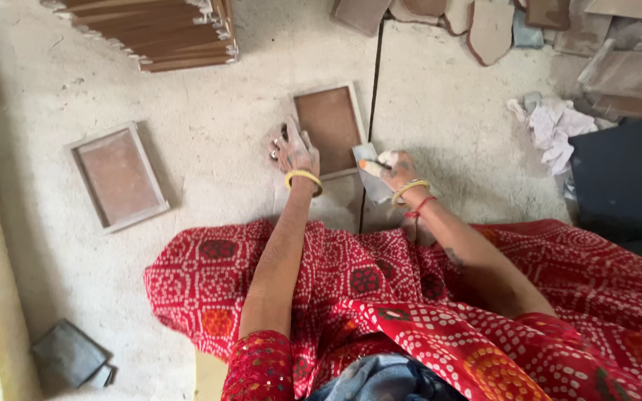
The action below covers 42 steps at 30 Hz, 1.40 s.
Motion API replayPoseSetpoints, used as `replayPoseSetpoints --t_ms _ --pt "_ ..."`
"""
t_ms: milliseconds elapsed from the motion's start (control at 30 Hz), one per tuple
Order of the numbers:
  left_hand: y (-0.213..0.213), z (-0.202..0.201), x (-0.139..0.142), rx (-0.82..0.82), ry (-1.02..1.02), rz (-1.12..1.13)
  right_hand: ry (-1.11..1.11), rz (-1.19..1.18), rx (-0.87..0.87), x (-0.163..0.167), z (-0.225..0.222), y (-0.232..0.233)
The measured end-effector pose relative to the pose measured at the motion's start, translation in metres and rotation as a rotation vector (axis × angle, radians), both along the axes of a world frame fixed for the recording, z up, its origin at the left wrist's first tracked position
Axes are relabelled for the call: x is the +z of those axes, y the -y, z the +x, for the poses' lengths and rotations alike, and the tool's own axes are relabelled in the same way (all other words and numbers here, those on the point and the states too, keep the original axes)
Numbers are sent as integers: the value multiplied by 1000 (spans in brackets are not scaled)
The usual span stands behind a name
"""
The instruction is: The person sits on the floor and sands a small rectangular wooden frame using a sanding block. They hold the frame with the left hand and rub the edges and surfaces with the right hand, repeatedly turning the frame to access different sides.
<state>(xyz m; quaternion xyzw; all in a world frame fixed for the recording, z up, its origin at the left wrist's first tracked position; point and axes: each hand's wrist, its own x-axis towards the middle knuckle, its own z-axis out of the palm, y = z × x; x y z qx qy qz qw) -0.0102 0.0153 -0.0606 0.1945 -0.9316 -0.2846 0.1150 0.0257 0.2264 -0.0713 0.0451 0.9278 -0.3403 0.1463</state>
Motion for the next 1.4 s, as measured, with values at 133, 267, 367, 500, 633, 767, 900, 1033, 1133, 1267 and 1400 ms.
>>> replayPoseSetpoints --t_ms 133,267,367,500,633,767,900,1033,1133,1267,1400 --pt "-10 25 13 -345 283 15 375 -91 155 21 10 -22" --pt "-14 46 10 -843 185 -255 417 -110 140 25 1 -47" --pt "-4 34 8 -1067 75 -543 341 -282 11 18 -4 -68" --pt "53 5 25 -1150 152 -815 252 -517 -169 6 -6 -81" --pt "98 6 28 -700 225 -373 109 -610 -327 -2 -12 -64" --pt "77 7 10 -168 181 42 -67 -520 -251 -6 -20 -36" --pt "40 8 -12 -43 87 3 -74 -276 -149 -1 -32 -13" --pt "33 12 -28 -46 46 -88 -334 -142 -23 -9 -58 -1" --pt "36 13 -37 -74 69 -115 -321 -38 -1 -28 -80 2" --pt "36 15 -46 -84 51 -124 -526 82 62 -49 -86 -1" --pt "36 16 -51 -105 67 -122 -621 87 98 -50 -78 -2"
